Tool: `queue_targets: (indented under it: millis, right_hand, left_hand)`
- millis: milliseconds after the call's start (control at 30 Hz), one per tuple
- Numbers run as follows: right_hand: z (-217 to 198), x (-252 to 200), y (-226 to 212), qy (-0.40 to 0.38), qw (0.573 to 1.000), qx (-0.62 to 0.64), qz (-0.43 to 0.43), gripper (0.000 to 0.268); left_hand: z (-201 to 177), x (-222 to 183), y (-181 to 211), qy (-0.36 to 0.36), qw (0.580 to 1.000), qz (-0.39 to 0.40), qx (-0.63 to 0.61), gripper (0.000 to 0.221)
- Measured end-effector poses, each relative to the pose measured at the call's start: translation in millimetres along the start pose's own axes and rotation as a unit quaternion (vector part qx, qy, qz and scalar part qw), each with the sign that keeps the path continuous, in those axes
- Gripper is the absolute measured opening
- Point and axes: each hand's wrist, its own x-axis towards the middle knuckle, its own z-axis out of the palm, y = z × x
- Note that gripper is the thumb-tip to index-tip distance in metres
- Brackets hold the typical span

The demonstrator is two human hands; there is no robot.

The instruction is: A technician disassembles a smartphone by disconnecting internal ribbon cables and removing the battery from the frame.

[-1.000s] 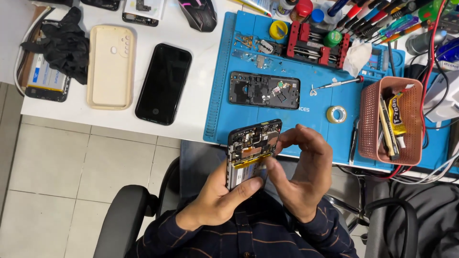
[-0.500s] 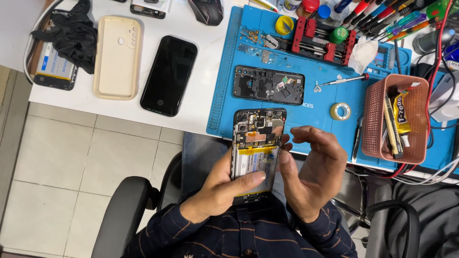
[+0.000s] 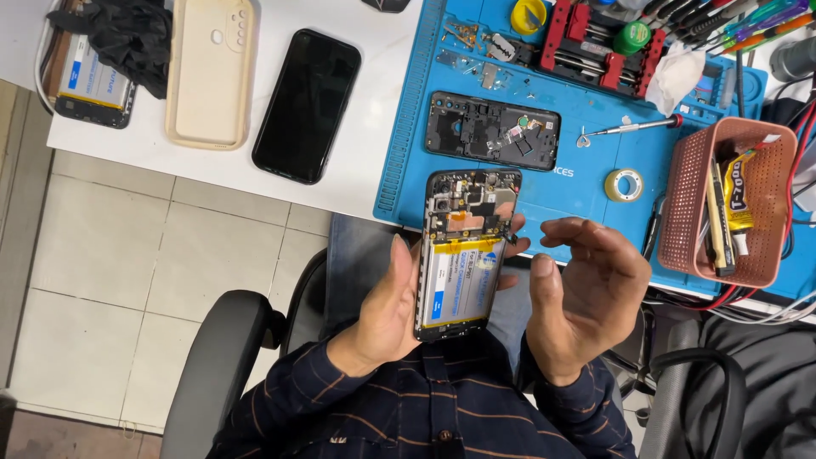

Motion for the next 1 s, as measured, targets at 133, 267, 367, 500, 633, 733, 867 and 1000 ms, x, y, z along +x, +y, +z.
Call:
queue_targets:
  millis: [133, 267, 367, 500, 633, 733, 867, 1000]
  right_hand:
    - [-3.3, -6.1, 3.7, -0.006, 1.0, 0.02, -0.012, 0.045]
    - [-6.8, -9.4, 3.2, -0.022, 0.998, 0.049, -0.046, 0.042]
    - [-8.2, -10.2, 2.4, -0.013, 0.998, 0.034, -0.052, 0.042]
    - [-4.9, -6.6, -2.9, -0.018, 0.997, 0.036, -0.059, 0.04]
    - [-8.2, -11.2, 2.4, -0.014, 0.998, 0.032, -0.049, 0.04]
    - [-9.3, -12.7, 4.8, -0.008, 0.999, 0.011, -0.041, 0.038]
    - [-9.3, -12.7, 7.1, -0.005, 0.999, 0.023, -0.035, 0.038]
    - [-8.2, -10.3, 4.1, -0.009, 0.999, 0.034, -0.029, 0.039]
  left_hand:
    - [-17.2, -10.4, -14.6, -0.022, 0.999, 0.009, 0.032, 0.096]
    - [-40.6, -27.8, -29.3, -0.004, 0.991, -0.023, 0.128, 0.079]
    - [-46.0, -35.1, -34.9, 0.019, 0.963, -0.008, 0.27, 0.055]
    - [-39.8, -32.8, -31.3, 0.005, 0.961, 0.006, 0.276, 0.076]
    - [-41.5, -33.3, -32.6, -0.004, 0.968, -0.002, 0.251, 0.077]
    - [-42.0, -34.1, -33.6, 0.003, 0.984, -0.02, 0.179, 0.076]
    - [-42.6, -30.9, -32.6, -0.003, 0.996, -0.057, 0.071, 0.083]
    - [-38.4, -24.7, -28.4, -0.025, 0.998, -0.052, 0.032, 0.089]
